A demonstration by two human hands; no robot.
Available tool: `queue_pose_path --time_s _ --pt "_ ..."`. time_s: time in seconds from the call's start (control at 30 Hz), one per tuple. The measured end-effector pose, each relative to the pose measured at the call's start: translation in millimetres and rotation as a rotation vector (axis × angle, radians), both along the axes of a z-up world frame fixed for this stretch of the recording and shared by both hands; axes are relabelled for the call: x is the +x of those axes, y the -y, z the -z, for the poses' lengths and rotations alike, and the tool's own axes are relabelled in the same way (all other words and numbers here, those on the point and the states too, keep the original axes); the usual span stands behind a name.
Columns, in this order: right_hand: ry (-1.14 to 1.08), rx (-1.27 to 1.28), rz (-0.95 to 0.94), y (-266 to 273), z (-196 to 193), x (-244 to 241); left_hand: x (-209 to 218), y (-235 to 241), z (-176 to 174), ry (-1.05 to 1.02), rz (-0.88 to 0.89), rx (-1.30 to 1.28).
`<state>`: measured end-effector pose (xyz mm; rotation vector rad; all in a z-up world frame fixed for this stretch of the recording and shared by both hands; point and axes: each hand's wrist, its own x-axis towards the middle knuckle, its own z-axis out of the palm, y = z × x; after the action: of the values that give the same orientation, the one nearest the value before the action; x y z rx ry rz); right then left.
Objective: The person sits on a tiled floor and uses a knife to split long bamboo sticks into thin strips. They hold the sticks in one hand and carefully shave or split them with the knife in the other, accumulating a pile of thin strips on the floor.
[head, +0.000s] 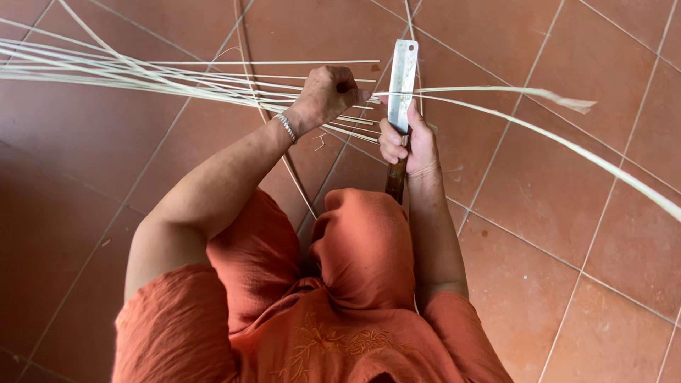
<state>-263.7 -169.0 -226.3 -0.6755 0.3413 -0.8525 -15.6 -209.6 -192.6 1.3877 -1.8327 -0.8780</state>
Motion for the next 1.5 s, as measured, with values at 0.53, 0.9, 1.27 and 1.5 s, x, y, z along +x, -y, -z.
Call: queue_pose_path --time_s 0.53,0.9,1.27,1.5 --pt "-0.096 -0.42 -0.129 -146.8 -170.3 -12.6 1.7 -163.4 -200.7 -0.148 0.375 -0.508" --pt "-0.005 -0.778 -0.099 -166.1 -210.1 -1.1 25.2 -190.4 -229.7 -0.224 0.456 -0.226" --pt "0.137 -0.349 0.112 -151.1 -161.3 -29.5 17.2 -159.5 -203.0 -0.004 0.246 -0.373" --pt "0.209 -0.145 0.131 -139.0 -125.2 -52.8 21.0 -137.9 -164.9 -0.066 0.285 -0.353"
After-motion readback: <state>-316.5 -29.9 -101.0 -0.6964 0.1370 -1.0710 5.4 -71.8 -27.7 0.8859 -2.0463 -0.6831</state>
